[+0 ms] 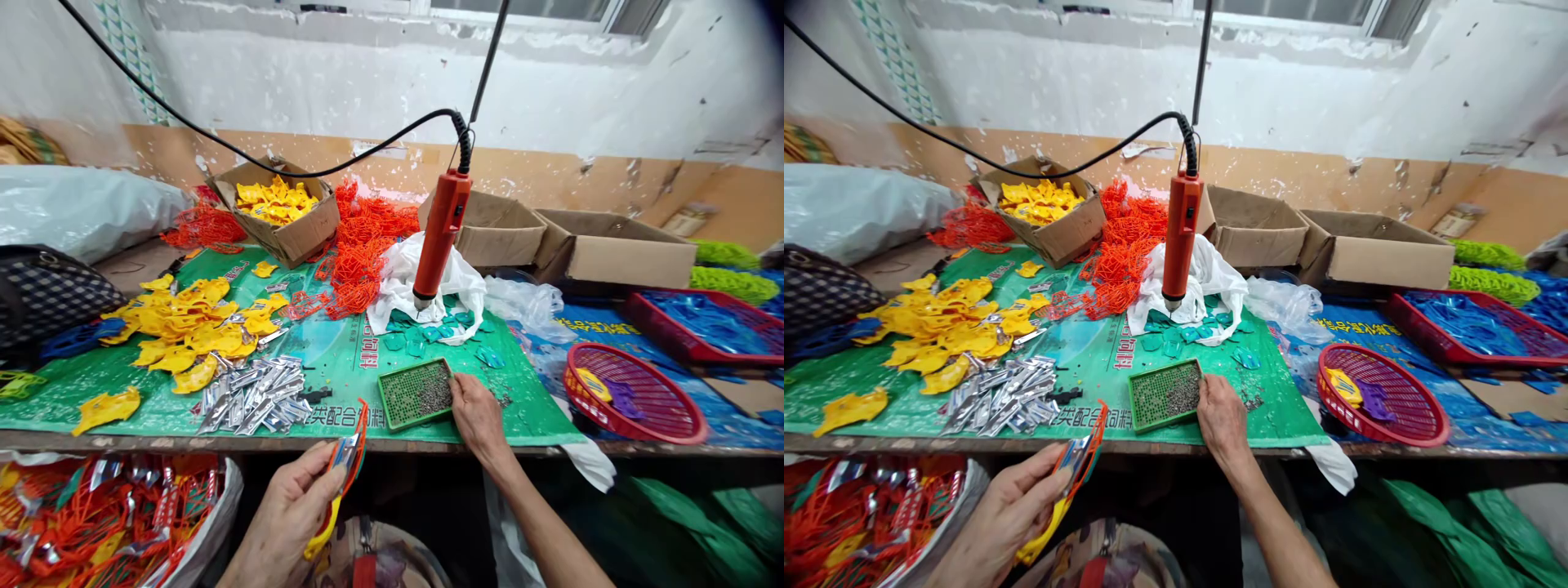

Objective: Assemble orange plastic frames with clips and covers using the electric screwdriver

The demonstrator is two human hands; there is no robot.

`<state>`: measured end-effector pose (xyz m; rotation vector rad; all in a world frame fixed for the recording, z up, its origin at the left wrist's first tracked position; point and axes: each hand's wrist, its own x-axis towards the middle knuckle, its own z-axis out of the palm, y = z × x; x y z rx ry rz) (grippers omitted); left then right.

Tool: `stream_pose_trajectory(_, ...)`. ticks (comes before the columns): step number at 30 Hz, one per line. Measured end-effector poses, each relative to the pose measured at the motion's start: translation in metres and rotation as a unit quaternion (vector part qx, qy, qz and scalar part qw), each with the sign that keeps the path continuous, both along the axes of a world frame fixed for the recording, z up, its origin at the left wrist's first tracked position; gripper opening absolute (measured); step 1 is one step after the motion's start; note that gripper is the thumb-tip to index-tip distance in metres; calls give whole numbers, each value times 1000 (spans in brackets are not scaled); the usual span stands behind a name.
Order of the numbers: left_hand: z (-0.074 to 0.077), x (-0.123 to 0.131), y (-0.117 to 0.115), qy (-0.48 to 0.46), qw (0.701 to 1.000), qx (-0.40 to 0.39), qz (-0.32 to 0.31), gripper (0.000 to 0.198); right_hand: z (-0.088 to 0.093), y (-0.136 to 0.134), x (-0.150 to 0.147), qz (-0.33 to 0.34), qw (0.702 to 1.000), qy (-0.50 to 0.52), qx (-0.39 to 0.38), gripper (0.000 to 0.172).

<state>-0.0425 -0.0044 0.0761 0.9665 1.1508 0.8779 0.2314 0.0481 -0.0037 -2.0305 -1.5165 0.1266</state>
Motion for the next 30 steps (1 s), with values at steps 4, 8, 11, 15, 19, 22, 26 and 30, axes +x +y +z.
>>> stream_pose_trajectory(4, -9, 1, 3, 7, 1000, -1, -19, 35, -1, -5, -3, -20, 999, -36, -5, 28)
stream_pose_trajectory(8, -7, 2, 6, 20, 999, -6, -44, 31, -3, -9, -5, -7, 999, -47, 4, 28)
stream_pose_trajectory(11, 0, 4, 8, 40, 997, 3, -62, 29, 7, -8, 5, 7, 999, -39, 29, 29)
stream_pose_trajectory(15, 11, 9, 12, 102, 990, 78, -66, 26, 48, 9, 40, 2, 994, -15, 108, 38)
stream_pose_trajectory(19, 13, 12, 14, 140, 979, 124, -83, 27, 103, 51, 76, 56, 964, 100, 242, 68)
stream_pose_trajectory(22, 8, 11, 12, 137, 980, 114, -93, 28, 135, 92, 81, 96, 946, 173, 258, 88)
stream_pose_trajectory(26, 1, 7, 8, 81, 988, 75, -105, 26, 158, 140, 61, 287, 845, 365, 265, 76)
stream_pose_trajectory(30, -3, 4, 6, -3, 995, 7, -100, 24, 173, 157, 34, 283, 794, 495, 210, 48)
